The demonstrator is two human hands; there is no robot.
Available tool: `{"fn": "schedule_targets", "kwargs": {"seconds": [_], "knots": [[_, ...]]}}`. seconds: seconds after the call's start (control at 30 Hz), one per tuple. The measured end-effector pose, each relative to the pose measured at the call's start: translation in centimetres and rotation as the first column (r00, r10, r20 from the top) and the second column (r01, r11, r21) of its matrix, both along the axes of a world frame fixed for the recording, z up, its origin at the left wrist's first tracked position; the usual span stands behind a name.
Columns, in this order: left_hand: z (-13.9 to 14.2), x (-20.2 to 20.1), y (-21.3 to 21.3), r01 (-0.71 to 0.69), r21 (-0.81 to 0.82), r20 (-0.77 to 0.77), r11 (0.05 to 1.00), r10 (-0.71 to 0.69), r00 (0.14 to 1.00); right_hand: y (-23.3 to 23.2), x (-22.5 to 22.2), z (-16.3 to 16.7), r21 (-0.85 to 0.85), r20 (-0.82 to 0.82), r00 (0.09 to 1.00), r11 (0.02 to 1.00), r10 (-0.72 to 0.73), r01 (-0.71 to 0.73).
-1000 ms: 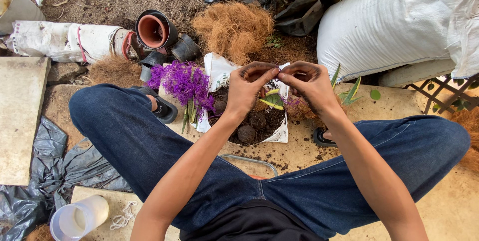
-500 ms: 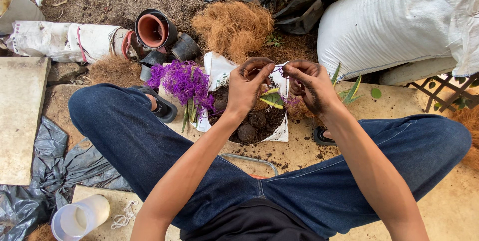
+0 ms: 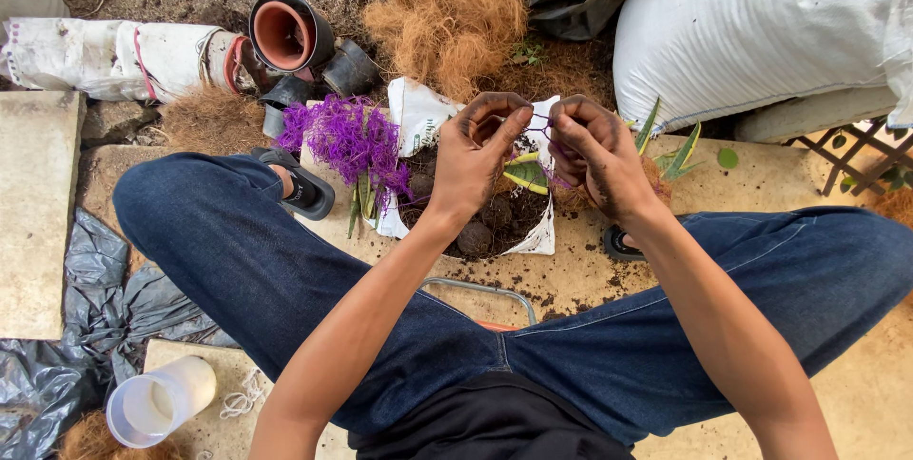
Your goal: The person sits on the ground and wraps a plant with a long green leaf in a bundle of coconut coir. They then secure the coir around the plant's base using a purple net, pulling and tying it tightly.
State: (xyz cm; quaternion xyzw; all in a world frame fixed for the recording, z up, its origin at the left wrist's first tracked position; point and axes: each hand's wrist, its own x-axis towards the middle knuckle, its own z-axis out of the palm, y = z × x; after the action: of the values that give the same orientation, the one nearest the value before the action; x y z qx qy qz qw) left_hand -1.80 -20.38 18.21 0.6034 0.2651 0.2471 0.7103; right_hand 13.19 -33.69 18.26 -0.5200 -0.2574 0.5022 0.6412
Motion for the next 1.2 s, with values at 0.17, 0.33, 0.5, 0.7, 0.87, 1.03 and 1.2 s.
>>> {"fn": "schedule_targets", "kwargs": {"seconds": [0.17,0.33,0.5,0.7,0.87,1.03,1.2], "knots": [[0.2,-0.8,-0.1,-0.026,-0.025,0.017,0.999,0.027,0.999,-0.3,-0.9,0.8,-0.100,0.322,0.945,0.991,-0.056,0.093],[0.3,-1.1,-0.3,-0.025,-0.097,0.118,0.995,0.036,0.992,-0.9,-1.5,1.0,-0.124,0.367,0.922,0.977,-0.120,0.176],[0.3,-1.1,-0.6,-0.059,-0.185,0.001,0.981,0.060,0.998,-1.1,-1.9,0.6,-0.117,0.334,0.935,0.979,-0.117,0.165],[0.6,-1.2,-0.9,-0.012,-0.169,-0.005,0.986,0.011,1.000,-1.2,-2.0,1.3,-0.072,0.164,0.977,0.987,-0.133,0.146],[0.6,-1.3,-0.8,-0.020,-0.164,0.006,0.986,0.021,1.000,-1.1,-1.9,2.3,-0.204,0.168,0.985,0.976,-0.045,0.079],[0.5,-1.3,-0.7,-0.029,-0.183,0.010,0.983,0.031,0.999,-0.7,-1.7,1.7,-0.229,0.207,0.973,0.962,-0.099,0.147],[0.4,-1.2,-0.8,-0.007,-0.082,0.039,0.997,0.010,0.999,-1.0,-1.7,0.5,-0.164,0.047,0.995,0.981,-0.092,0.099]]}}
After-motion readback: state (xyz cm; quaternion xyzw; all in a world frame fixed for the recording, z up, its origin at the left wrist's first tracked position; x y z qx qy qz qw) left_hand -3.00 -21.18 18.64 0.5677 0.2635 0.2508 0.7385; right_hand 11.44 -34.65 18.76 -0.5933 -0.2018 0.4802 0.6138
